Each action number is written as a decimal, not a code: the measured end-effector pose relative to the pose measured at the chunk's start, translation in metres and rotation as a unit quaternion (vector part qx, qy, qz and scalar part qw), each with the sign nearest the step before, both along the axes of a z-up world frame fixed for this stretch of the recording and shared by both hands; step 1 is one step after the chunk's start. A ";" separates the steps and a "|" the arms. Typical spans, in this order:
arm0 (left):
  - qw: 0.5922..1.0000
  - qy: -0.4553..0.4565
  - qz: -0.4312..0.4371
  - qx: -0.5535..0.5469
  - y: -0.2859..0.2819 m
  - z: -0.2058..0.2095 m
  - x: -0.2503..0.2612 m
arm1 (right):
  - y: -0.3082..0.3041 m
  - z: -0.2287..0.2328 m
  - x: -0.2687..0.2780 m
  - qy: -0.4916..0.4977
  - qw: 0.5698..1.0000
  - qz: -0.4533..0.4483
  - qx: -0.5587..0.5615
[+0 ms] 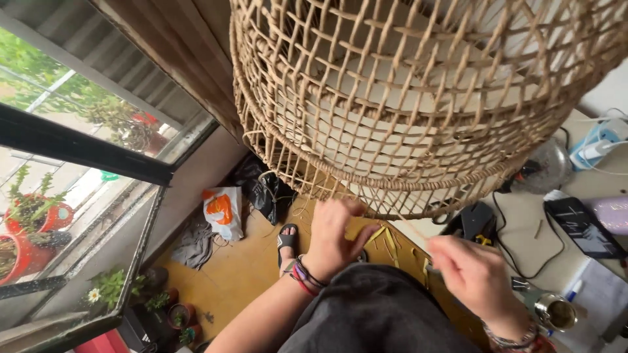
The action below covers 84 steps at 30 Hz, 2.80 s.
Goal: Weaving or repairing a large wicker basket by threading thin rattan strips through the frame.
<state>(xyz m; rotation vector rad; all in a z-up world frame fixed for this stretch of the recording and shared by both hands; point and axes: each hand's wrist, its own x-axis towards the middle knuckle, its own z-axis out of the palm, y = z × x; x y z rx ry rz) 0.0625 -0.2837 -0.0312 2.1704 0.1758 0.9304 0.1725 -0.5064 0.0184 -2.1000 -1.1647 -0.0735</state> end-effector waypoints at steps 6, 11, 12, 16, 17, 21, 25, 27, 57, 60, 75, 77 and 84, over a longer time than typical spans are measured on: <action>0.985 0.081 -0.149 -0.020 -0.025 0.022 0.012 | 0.012 -0.021 0.010 0.053 0.998 0.028 -0.026; 0.984 0.130 0.023 0.120 -0.026 0.022 0.020 | 0.030 -0.023 0.011 0.062 0.994 0.015 -0.090; 0.984 0.131 0.025 0.120 -0.029 0.029 0.023 | 0.031 -0.026 0.012 0.063 0.994 0.017 -0.089; 0.961 0.225 0.031 0.158 -0.032 0.043 0.035 | 0.038 -0.036 0.022 0.106 0.988 0.036 -0.103; 0.958 0.235 0.014 0.161 -0.032 0.042 0.037 | 0.040 -0.038 0.025 0.106 0.989 0.036 -0.101; 0.978 0.140 0.004 0.154 -0.022 0.035 0.027 | 0.029 -0.027 0.028 0.063 0.992 0.030 -0.107; 0.987 -0.050 -0.050 0.142 -0.006 -0.007 0.016 | -0.047 -0.015 0.036 0.092 0.991 -0.088 0.036; 0.977 -0.044 -0.088 0.190 -0.012 -0.018 0.011 | -0.079 -0.007 0.047 0.093 0.985 -0.132 0.066; 0.949 0.024 -0.216 0.229 0.187 -0.052 0.023 | 0.131 -0.015 -0.022 0.098 0.961 0.161 0.205; 0.951 -0.083 -0.187 0.232 0.210 -0.046 0.031 | 0.152 -0.040 -0.014 0.141 0.944 0.200 0.222; 0.817 0.250 -0.479 -0.202 0.204 0.066 -0.012 | 0.223 0.027 -0.097 -0.187 0.965 -0.049 -0.176; 0.742 0.357 -0.543 -0.163 0.217 0.059 0.000 | 0.227 0.021 -0.097 -0.139 0.971 -0.017 -0.194; 0.819 0.210 -0.529 -0.076 0.254 -0.011 0.007 | 0.224 0.027 -0.082 -0.025 0.995 -0.076 -0.058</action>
